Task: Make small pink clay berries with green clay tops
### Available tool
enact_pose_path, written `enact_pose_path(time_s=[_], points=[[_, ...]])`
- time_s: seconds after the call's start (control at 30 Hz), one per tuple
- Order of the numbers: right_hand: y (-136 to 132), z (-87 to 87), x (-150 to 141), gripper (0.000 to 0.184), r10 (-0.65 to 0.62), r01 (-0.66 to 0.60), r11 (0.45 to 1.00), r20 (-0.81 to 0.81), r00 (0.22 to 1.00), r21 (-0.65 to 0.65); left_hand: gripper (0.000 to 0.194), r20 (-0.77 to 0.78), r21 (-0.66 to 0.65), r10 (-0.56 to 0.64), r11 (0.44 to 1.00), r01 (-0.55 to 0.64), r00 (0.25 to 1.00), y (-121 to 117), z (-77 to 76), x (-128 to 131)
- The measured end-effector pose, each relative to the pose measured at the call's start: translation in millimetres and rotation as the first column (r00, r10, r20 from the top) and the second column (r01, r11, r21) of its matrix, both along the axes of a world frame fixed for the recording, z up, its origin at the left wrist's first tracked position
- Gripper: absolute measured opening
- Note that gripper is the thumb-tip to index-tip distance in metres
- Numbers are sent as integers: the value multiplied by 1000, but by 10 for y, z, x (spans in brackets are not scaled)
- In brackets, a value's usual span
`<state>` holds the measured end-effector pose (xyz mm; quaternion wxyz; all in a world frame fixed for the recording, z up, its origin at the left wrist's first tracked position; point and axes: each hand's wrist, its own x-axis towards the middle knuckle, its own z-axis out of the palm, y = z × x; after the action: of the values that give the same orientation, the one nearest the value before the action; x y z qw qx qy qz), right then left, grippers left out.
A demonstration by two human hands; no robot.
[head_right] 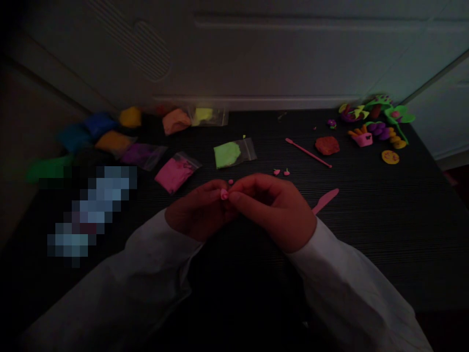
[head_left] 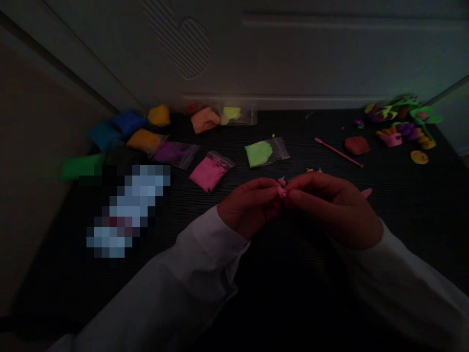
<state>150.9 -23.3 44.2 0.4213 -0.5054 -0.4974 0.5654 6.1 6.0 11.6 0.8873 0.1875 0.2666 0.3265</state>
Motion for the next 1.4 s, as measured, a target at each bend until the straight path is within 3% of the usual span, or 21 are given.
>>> enact_pose_path(time_s=[0.33,1.4], points=[[-6,0,6,3,-1,1,1000,-13,1000,-7,14,2,3,15,1000,-15,1000,-5,-9,1],[25,-52,16,5,16,-16,1000,-107,994,-1,13,-25,-4,34,999,-35,999,0,-26,23]])
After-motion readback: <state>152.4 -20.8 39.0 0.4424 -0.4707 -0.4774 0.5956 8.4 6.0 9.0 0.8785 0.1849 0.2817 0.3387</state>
